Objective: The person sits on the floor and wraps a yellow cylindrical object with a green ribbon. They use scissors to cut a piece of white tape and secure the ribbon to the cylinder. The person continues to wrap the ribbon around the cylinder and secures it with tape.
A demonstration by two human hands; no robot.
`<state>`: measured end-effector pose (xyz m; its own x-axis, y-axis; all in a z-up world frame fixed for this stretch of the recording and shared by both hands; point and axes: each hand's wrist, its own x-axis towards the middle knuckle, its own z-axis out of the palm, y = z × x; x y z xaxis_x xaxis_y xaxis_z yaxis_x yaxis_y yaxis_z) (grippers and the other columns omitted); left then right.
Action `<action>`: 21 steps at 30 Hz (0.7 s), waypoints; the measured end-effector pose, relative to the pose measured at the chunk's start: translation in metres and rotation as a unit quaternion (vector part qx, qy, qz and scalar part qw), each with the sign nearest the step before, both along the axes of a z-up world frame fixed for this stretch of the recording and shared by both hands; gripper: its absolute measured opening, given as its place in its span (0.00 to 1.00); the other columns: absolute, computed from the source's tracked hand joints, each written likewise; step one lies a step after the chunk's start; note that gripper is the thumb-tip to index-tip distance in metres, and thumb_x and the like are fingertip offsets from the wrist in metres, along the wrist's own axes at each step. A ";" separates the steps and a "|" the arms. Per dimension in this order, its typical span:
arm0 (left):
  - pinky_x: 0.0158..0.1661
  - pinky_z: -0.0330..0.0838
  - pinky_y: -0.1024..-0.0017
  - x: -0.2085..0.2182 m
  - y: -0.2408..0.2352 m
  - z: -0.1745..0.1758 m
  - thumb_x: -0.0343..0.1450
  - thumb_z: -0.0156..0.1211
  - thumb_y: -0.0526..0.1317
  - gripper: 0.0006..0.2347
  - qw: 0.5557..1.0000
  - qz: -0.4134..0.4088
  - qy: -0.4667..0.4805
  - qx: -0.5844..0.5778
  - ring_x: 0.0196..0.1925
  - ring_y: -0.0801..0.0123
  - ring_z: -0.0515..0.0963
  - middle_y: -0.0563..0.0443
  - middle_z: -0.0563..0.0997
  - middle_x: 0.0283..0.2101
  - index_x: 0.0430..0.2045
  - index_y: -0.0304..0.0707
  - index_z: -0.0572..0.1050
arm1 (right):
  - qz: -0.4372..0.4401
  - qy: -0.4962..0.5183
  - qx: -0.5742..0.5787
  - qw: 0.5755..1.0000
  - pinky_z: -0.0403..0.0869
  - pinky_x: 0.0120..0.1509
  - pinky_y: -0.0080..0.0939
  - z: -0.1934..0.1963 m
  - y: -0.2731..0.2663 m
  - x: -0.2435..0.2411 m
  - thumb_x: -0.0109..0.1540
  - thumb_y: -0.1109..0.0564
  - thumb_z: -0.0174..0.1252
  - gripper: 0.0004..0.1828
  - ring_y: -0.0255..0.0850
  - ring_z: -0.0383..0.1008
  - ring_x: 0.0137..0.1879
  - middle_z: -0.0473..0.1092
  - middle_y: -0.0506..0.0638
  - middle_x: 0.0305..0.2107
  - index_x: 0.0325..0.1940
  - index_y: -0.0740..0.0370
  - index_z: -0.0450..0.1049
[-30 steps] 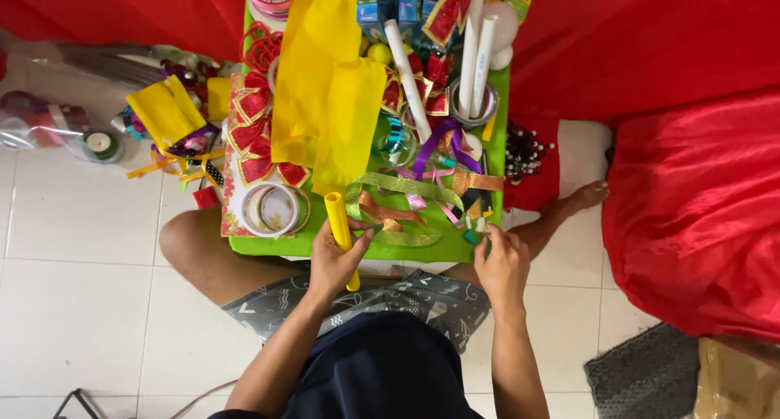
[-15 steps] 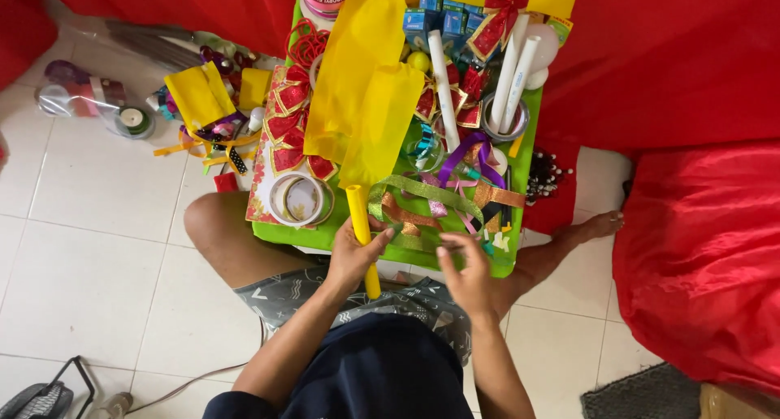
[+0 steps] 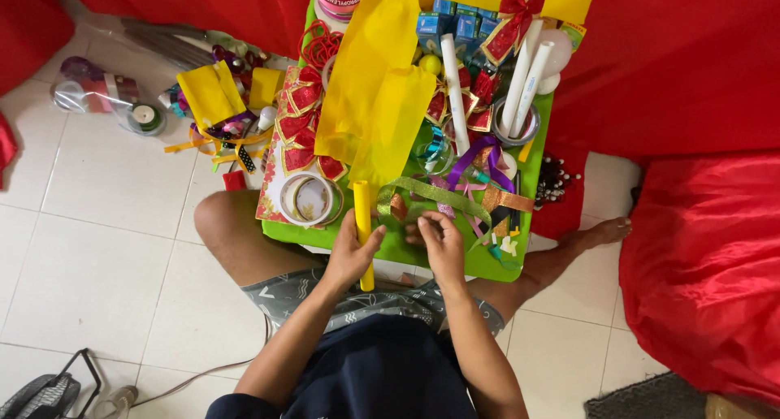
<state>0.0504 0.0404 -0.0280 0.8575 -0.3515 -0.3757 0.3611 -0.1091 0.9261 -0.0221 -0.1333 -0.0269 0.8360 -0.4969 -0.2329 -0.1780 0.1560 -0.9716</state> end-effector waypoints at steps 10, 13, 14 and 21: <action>0.41 0.79 0.50 0.039 -0.011 0.055 0.69 0.57 0.29 0.25 0.978 -0.084 -0.167 0.093 0.42 0.34 0.82 0.26 0.71 0.44 0.61 0.12 0.62 | 0.102 -0.079 -0.056 0.990 0.82 0.50 0.47 0.011 -0.031 -0.048 0.66 0.63 0.55 0.19 0.47 0.80 0.49 0.66 0.64 0.62 0.61 0.73 0.68; 0.33 0.80 0.51 0.041 -0.020 0.052 0.69 0.61 0.32 0.29 0.943 -0.075 -0.266 0.183 0.41 0.36 0.83 0.28 0.74 0.43 0.65 0.18 0.59 | 0.077 -0.067 -0.104 0.989 0.78 0.48 0.42 -0.010 -0.055 -0.069 0.67 0.62 0.54 0.17 0.42 0.78 0.46 0.68 0.61 0.58 0.60 0.69 0.69; 0.33 0.80 0.51 0.040 -0.021 0.054 0.69 0.61 0.32 0.29 0.943 -0.073 -0.266 0.185 0.41 0.36 0.83 0.28 0.74 0.43 0.65 0.18 0.59 | 0.080 -0.068 -0.103 0.989 0.78 0.48 0.42 -0.007 -0.058 -0.072 0.67 0.62 0.54 0.17 0.42 0.78 0.46 0.68 0.61 0.58 0.60 0.69 0.69; 0.28 0.83 0.61 0.011 -0.016 0.067 0.70 0.63 0.45 0.23 0.818 -0.091 -0.399 0.404 0.42 0.51 0.84 0.40 0.76 0.49 0.58 0.33 0.71 | 0.029 -0.031 -0.127 0.991 0.75 0.45 0.36 0.013 -0.058 -0.086 0.68 0.62 0.55 0.11 0.38 0.76 0.43 0.74 0.56 0.47 0.54 0.68 0.71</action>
<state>0.0614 0.0243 0.0387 0.9040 -0.4145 0.1048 -0.4138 -0.7864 0.4587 -0.1083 -0.1909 -0.0140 0.8738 -0.4834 -0.0533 -0.1178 -0.1039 -0.9876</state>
